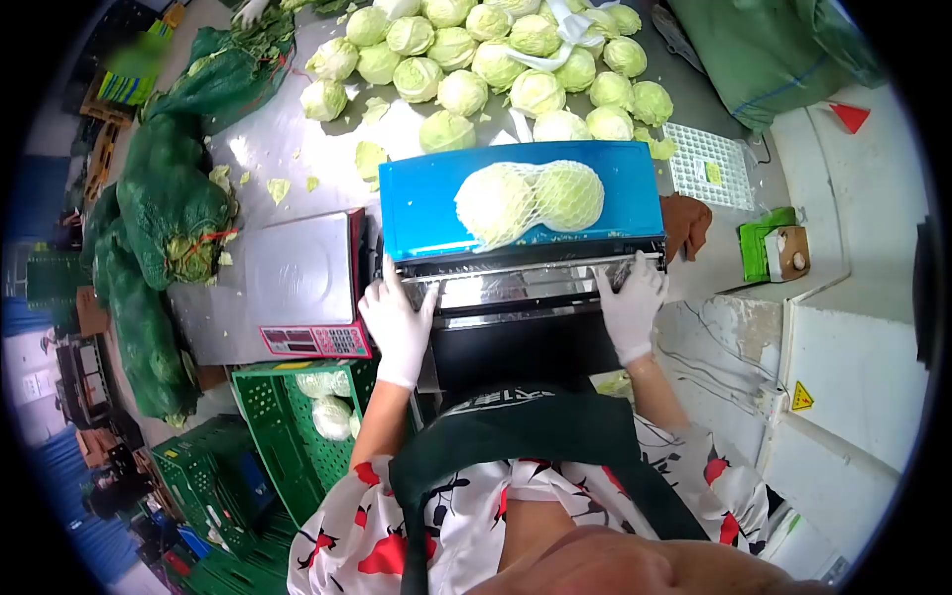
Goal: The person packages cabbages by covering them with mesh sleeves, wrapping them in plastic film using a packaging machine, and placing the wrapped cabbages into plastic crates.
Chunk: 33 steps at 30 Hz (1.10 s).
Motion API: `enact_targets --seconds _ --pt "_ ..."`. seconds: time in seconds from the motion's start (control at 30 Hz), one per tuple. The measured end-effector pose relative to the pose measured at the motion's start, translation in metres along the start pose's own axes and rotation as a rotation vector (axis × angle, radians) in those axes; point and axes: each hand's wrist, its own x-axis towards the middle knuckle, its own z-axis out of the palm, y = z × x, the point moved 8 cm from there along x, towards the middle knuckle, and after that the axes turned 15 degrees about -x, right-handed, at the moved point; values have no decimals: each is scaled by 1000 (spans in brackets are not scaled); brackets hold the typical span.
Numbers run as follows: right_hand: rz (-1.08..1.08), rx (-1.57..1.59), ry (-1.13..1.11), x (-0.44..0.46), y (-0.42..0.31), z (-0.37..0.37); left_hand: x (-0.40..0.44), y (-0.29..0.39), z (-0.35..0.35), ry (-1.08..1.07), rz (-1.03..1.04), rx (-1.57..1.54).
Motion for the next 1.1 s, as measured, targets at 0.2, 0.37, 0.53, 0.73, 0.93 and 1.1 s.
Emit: enact_targets --seconds 0.2,0.37,0.53,0.73,0.93,1.1 --pt "0 434 -23 -2 -7 26 -3 4 13 -38 -65 -20" --pt "34 622 -78 1 3 35 -23 -18 11 3 -194 -88" --pt "154 1158 -305 9 4 33 -18 -23 30 26 -203 -452" --pt "60 1903 -630 7 30 -55 -20 8 -16 -320 -324 -1808" --pt "-325 1235 -352 117 3 -117 85 55 -46 -120 129 -1378" --pt "-788 593 -278 144 -81 -16 112 76 58 -430 235 -601"
